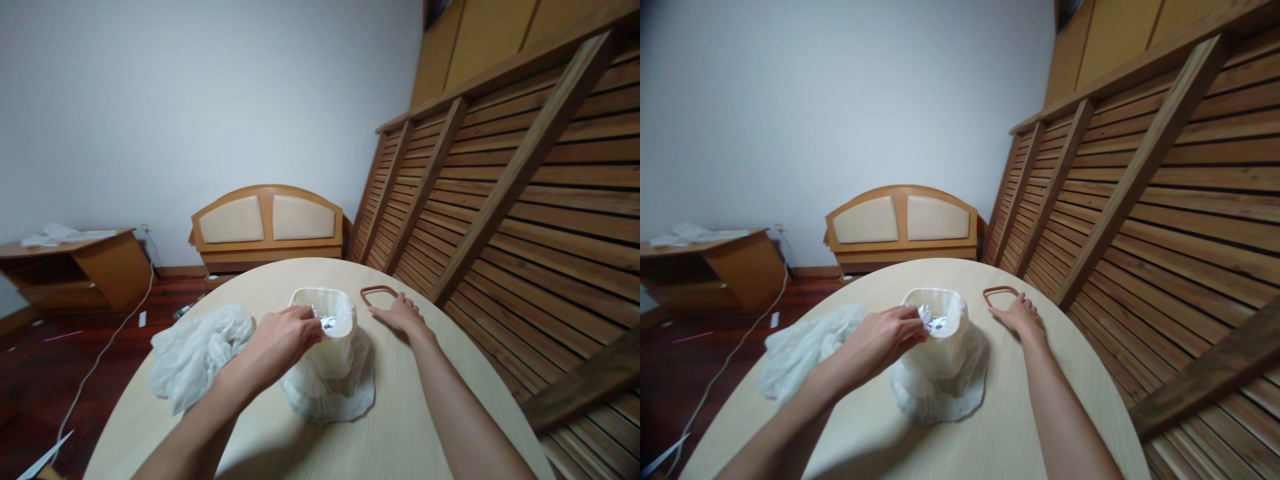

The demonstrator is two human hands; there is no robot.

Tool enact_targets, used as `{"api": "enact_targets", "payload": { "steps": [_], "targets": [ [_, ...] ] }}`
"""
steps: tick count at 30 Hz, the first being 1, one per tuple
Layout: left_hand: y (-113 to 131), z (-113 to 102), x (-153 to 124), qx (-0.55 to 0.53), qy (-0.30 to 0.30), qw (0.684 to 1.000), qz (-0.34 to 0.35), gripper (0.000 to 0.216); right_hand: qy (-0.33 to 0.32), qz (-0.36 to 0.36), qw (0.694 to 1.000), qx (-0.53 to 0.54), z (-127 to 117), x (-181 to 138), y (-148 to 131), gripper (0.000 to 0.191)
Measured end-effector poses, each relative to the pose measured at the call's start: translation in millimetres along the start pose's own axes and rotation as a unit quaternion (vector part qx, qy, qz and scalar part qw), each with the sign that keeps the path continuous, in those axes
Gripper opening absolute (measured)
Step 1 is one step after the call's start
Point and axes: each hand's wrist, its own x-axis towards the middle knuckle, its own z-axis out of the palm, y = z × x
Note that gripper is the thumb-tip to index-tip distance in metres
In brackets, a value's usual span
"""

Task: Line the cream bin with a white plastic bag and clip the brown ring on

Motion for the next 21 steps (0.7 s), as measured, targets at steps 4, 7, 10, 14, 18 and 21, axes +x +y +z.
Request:
{"api": "enact_targets", "payload": {
  "steps": [4,7,10,14,18,21],
  "targets": [
    [0,0,0,-0.004,0.000,1.000,-0.001,0.019,0.017,0.015,1.000,-0.002,7,5,7,0.122],
    [1,-1,0,-0.009,-0.004,1.000,-0.005,0.019,0.033,0.018,0.999,-0.001,13,10,11,0.123],
    [1,-1,0,-0.012,-0.006,1.000,-0.009,0.018,0.046,0.017,0.999,0.002,21,14,15,0.123],
    [0,1,0,-0.014,-0.001,1.000,-0.006,0.018,0.060,0.017,0.998,0.009,31,18,20,0.117],
    [-2,2,0,-0.014,0.002,1.000,-0.006,0.018,0.071,0.017,0.997,0.016,36,20,23,0.118],
    [-2,2,1,-0.014,0.004,1.000,-0.010,0.019,0.076,0.014,0.997,0.023,38,20,24,0.119]
  ]
}}
